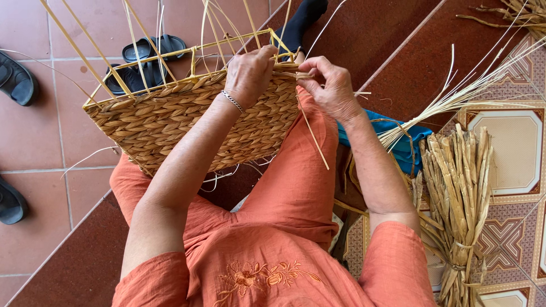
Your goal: The person weaves a basket by hand, interlacing dried palm leaves through a vertical frame. They repeatedly pull strands through the weave, adjust tension, and occasionally reach for additional material from a nearby bundle.
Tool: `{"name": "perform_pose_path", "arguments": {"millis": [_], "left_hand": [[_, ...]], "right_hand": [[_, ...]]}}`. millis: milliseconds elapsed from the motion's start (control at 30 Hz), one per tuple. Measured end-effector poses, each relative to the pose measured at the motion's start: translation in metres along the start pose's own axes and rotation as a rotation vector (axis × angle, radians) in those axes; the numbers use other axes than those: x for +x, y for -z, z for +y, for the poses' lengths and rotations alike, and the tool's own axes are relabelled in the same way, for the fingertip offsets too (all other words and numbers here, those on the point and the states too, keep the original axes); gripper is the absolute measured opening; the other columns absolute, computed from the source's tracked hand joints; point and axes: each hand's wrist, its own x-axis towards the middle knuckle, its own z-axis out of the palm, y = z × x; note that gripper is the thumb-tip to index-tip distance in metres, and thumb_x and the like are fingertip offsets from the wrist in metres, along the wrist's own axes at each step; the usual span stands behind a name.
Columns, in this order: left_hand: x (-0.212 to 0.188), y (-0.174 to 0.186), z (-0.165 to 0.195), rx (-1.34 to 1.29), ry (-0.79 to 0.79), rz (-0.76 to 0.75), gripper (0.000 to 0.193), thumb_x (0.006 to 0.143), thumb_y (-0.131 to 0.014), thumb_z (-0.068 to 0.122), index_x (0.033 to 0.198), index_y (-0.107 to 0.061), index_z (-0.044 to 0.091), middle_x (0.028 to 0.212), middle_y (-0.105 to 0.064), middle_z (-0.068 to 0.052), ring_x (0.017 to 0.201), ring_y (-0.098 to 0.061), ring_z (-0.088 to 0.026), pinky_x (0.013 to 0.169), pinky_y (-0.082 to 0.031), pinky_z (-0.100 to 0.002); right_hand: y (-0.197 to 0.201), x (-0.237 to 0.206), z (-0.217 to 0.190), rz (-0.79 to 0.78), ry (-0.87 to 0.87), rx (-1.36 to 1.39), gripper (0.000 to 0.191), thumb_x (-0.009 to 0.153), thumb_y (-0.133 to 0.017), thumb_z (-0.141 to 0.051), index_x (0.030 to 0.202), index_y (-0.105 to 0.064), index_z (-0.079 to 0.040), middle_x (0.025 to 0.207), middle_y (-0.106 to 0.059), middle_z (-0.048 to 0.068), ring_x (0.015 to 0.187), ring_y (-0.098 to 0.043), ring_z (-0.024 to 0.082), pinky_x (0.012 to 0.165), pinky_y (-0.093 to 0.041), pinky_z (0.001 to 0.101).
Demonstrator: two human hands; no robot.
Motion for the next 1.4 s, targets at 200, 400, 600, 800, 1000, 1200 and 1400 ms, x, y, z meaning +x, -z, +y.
{"name": "perform_pose_path", "arguments": {"millis": [200, 400, 600, 800, 1000, 1200, 1400], "left_hand": [[-0.008, 0.022, 0.011, -0.221, -0.171, 0.056, 0.041, 0.090, -0.066, -0.005, 0.130, -0.064, 0.007, 0.120, -0.065, -0.013, 0.103, -0.073, -0.029, 0.089, -0.062, -0.039], [-0.005, 0.025, 0.028, -0.098, -0.024, -0.142, 0.049, 0.072, -0.082, 0.011, 0.117, -0.063, 0.004, 0.114, -0.052, -0.015, 0.095, -0.065, -0.033, 0.078, -0.058, -0.045], [-0.005, 0.004, 0.036, 0.020, 0.027, 0.032, 0.022, 0.102, -0.073, 0.025, 0.104, -0.058, 0.009, 0.109, -0.048, -0.012, 0.095, -0.062, -0.028, 0.072, -0.055, -0.044], [-0.012, 0.010, 0.021, -0.240, 0.002, 0.190, 0.012, 0.108, -0.065, 0.015, 0.109, -0.060, 0.004, 0.105, -0.055, -0.009, 0.089, -0.062, -0.026, 0.076, -0.056, -0.042], [-0.016, 0.014, 0.022, -0.203, -0.090, 0.116, 0.005, 0.100, -0.068, 0.005, 0.104, -0.064, 0.005, 0.104, -0.062, -0.006, 0.086, -0.068, -0.020, 0.076, -0.059, -0.034], [-0.022, 0.016, 0.024, 0.069, -0.299, 0.133, 0.013, 0.092, -0.065, 0.007, 0.099, -0.055, 0.008, 0.100, -0.062, -0.010, 0.089, -0.065, -0.029, 0.071, -0.055, -0.039], [-0.005, 0.009, 0.013, -0.087, -0.072, 0.078, 0.015, 0.101, -0.065, 0.006, 0.097, -0.050, 0.007, 0.073, -0.057, -0.008, 0.063, -0.060, -0.026, 0.057, -0.050, -0.042]], "right_hand": [[0.013, 0.013, -0.025, 0.185, 0.380, -0.269, 0.010, 0.099, -0.077, -0.003, 0.109, -0.075, -0.004, 0.096, -0.070, 0.007, 0.086, -0.069, 0.017, 0.074, -0.060, 0.0296], [-0.002, 0.020, -0.028, 0.360, 0.715, -0.818, 0.014, 0.098, -0.079, -0.009, 0.110, -0.074, -0.004, 0.096, -0.067, 0.006, 0.082, -0.062, 0.019, 0.068, -0.055, 0.0284], [0.011, 0.033, -0.014, -0.005, 0.057, -0.551, 0.011, 0.097, -0.079, -0.023, 0.097, -0.080, -0.012, 0.084, -0.075, 0.005, 0.072, -0.069, 0.018, 0.072, -0.057, 0.0388], [0.020, 0.046, -0.002, 0.013, 0.215, -0.639, 0.007, 0.096, -0.079, -0.025, 0.097, -0.081, -0.018, 0.086, -0.077, 0.002, 0.076, -0.070, 0.018, 0.078, -0.058, 0.0451], [-0.004, 0.041, 0.008, 0.050, 0.363, -0.600, 0.033, 0.089, -0.083, -0.033, 0.113, -0.073, -0.013, 0.088, -0.067, 0.005, 0.072, -0.067, 0.020, 0.062, -0.056, 0.0374], [-0.016, 0.040, 0.029, 0.208, 0.320, -0.551, 0.035, 0.094, -0.083, -0.036, 0.086, -0.061, -0.010, 0.078, -0.065, 0.004, 0.066, -0.067, 0.022, 0.057, -0.053, 0.0365], [-0.022, 0.021, 0.037, 0.253, 0.241, -0.448, 0.045, 0.093, -0.084, -0.040, 0.077, -0.059, -0.008, 0.069, -0.067, 0.007, 0.059, -0.067, 0.024, 0.051, -0.051, 0.0380]]}}
